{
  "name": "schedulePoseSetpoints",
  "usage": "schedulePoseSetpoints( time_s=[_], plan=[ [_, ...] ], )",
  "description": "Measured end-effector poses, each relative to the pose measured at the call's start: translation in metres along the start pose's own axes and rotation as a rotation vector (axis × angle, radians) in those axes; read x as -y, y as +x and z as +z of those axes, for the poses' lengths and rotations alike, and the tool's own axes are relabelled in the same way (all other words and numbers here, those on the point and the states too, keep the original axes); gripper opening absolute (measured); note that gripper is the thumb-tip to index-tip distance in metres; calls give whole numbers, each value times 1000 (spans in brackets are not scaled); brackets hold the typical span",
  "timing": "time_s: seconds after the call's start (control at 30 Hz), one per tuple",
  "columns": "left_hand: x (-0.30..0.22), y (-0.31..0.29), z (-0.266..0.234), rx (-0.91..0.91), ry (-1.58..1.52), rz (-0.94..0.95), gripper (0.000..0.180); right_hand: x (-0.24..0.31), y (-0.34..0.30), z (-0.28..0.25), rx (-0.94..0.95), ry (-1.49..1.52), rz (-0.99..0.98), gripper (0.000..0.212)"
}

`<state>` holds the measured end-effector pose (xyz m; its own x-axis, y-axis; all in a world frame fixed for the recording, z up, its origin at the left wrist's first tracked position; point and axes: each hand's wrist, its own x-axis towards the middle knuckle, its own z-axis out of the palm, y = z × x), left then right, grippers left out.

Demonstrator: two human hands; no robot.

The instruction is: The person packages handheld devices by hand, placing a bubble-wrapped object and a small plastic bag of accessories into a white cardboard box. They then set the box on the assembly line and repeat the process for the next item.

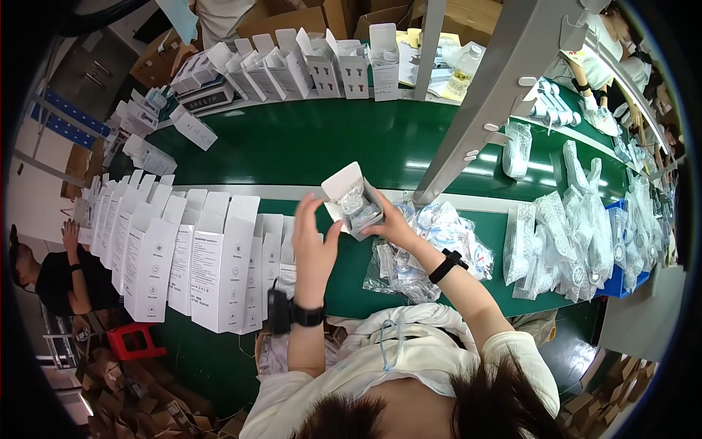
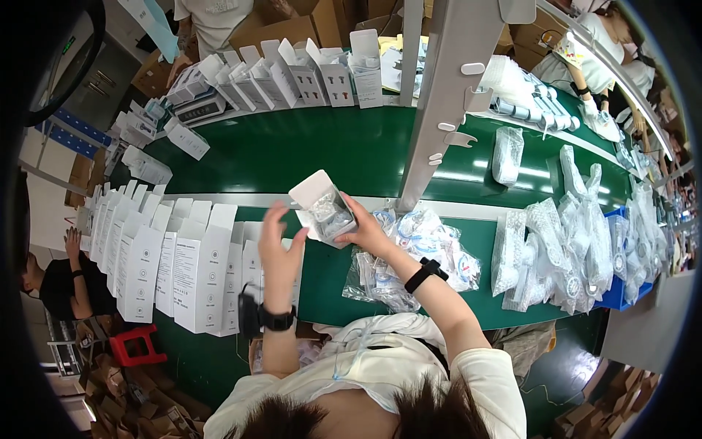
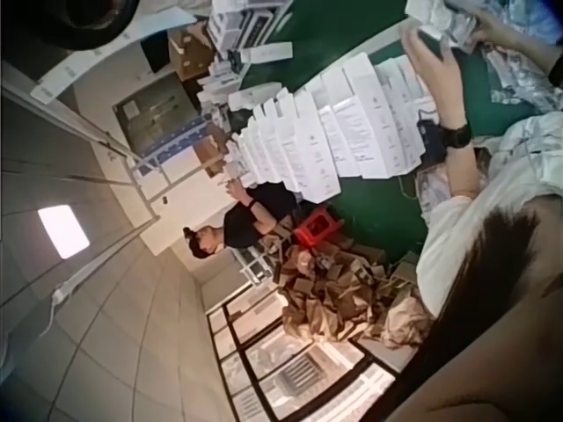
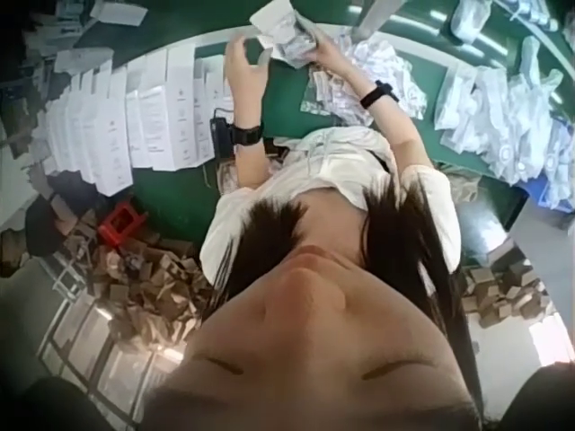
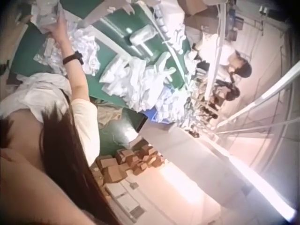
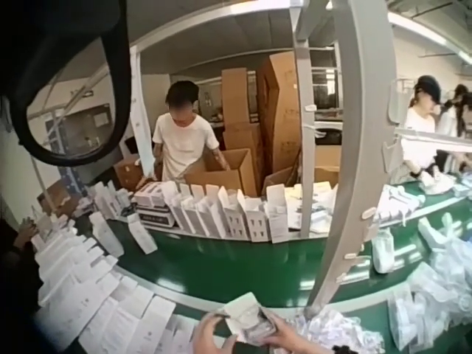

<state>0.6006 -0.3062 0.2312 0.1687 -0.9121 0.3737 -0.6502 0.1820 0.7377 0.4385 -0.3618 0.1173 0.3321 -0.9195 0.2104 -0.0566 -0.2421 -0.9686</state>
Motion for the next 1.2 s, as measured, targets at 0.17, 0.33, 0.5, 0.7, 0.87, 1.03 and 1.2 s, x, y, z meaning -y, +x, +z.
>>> schedulePoseSetpoints(
  time_s=[0.17,0.33,0.5,0.7,0.87,1.03,1.2],
  plan=[
    [-44,-17,-117,-289,1193,-250,80,-23,46,-1,-164,137,224,71],
    [9,-31,-127,78,1344,-474,83,-33,131,8,-575,-30,13,69],
    [-24,-29,-112,81,1122,-286,86,-50,140,-5,-667,-112,-110,66],
    [-56,-19,-20,137,479,-131,93,18,36,-7,-500,461,206,32],
    [5,-45,49,388,653,-401,94,35,-44,-111,-896,118,-19,10],
    [34,-39,64,800,423,-615,93,-44,27,-275,-998,-1212,541,47],
    [116,-51,91,636,-190,-531,75,-89,64,-328,-588,-1020,980,81]
  ],
)
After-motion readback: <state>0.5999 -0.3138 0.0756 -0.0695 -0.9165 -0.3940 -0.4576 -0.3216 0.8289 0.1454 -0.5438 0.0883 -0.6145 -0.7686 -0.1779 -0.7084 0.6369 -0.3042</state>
